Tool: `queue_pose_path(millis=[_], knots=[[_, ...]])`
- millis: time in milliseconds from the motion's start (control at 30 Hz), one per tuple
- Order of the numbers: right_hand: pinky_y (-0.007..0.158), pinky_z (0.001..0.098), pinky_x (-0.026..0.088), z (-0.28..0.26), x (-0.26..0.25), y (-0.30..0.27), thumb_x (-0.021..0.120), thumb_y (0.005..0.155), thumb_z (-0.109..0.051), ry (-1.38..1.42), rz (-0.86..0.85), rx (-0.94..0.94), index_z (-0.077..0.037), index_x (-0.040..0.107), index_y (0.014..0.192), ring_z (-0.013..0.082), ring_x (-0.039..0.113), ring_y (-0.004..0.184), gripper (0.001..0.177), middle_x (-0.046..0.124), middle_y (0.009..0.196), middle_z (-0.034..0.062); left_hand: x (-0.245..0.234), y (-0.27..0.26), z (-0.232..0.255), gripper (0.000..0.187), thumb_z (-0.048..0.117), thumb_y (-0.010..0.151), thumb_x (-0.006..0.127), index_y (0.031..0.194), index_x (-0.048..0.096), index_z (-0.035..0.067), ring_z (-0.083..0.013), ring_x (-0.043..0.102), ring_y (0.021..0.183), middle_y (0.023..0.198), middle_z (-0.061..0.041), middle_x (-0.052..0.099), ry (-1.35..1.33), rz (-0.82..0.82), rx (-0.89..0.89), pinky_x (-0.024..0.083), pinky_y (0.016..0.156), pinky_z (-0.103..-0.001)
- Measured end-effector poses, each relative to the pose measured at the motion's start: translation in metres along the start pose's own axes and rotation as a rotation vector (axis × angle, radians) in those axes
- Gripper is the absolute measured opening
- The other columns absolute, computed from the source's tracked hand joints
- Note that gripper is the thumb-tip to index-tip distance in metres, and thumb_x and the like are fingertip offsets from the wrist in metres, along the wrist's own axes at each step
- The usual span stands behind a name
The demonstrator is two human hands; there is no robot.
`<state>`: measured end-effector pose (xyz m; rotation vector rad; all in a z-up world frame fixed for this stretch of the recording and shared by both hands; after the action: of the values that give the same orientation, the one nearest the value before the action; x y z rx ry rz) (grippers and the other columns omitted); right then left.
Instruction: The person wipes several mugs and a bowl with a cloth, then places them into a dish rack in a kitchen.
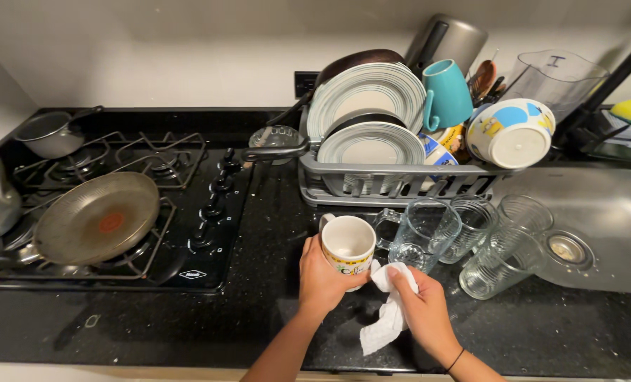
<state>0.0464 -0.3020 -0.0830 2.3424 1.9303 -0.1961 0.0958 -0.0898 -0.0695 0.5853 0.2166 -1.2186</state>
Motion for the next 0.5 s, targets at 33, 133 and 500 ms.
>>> queue_pose_path(millis=[33, 133, 500], knots=[[0.05, 0.0297, 0.038, 0.005, -0.002, 0.002, 0.068, 0.098, -0.026, 0.001, 0.004, 0.004, -0.006, 0.067, 0.071, 0.0117, 0.049, 0.054, 0.034, 0.057, 0.057, 0.0023, 0.005, 0.0, -0.001, 0.086, 0.047, 0.04, 0.098, 0.112, 0.066, 0.012, -0.0243, 0.063, 0.108, 0.102, -0.005, 0.068, 0.0, -0.005, 0.0, 0.05, 0.093, -0.034], [0.05, 0.0293, 0.038, 0.017, -0.007, 0.006, 0.067, 0.099, -0.026, -0.019, 0.028, -0.007, -0.006, 0.067, 0.071, 0.0107, 0.047, 0.055, 0.034, 0.055, 0.058, 0.0007, 0.018, -0.001, -0.004, 0.089, 0.047, 0.041, 0.1, 0.113, 0.062, 0.011, -0.0254, 0.063, 0.108, 0.103, -0.005, 0.064, 0.006, -0.026, 0.008, 0.05, 0.093, -0.037], [0.054, 0.0287, 0.036, 0.019, -0.009, 0.011, 0.066, 0.1, -0.032, -0.128, 0.05, -0.059, -0.011, 0.057, 0.067, 0.0079, 0.042, 0.061, 0.039, 0.049, 0.061, -0.0044, 0.034, -0.008, -0.008, 0.096, 0.04, 0.038, 0.1, 0.119, 0.06, 0.009, -0.027, 0.063, 0.11, 0.107, -0.007, 0.063, -0.046, 0.001, 0.054, 0.05, 0.096, -0.038]])
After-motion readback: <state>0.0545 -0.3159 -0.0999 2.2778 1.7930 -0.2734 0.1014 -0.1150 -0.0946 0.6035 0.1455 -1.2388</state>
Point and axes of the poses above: each hand's wrist, its own y-axis towards the middle knuckle, its own x-axis out of the palm, z = x × y, the point moved 7 cm from there along y, towards the middle knuckle
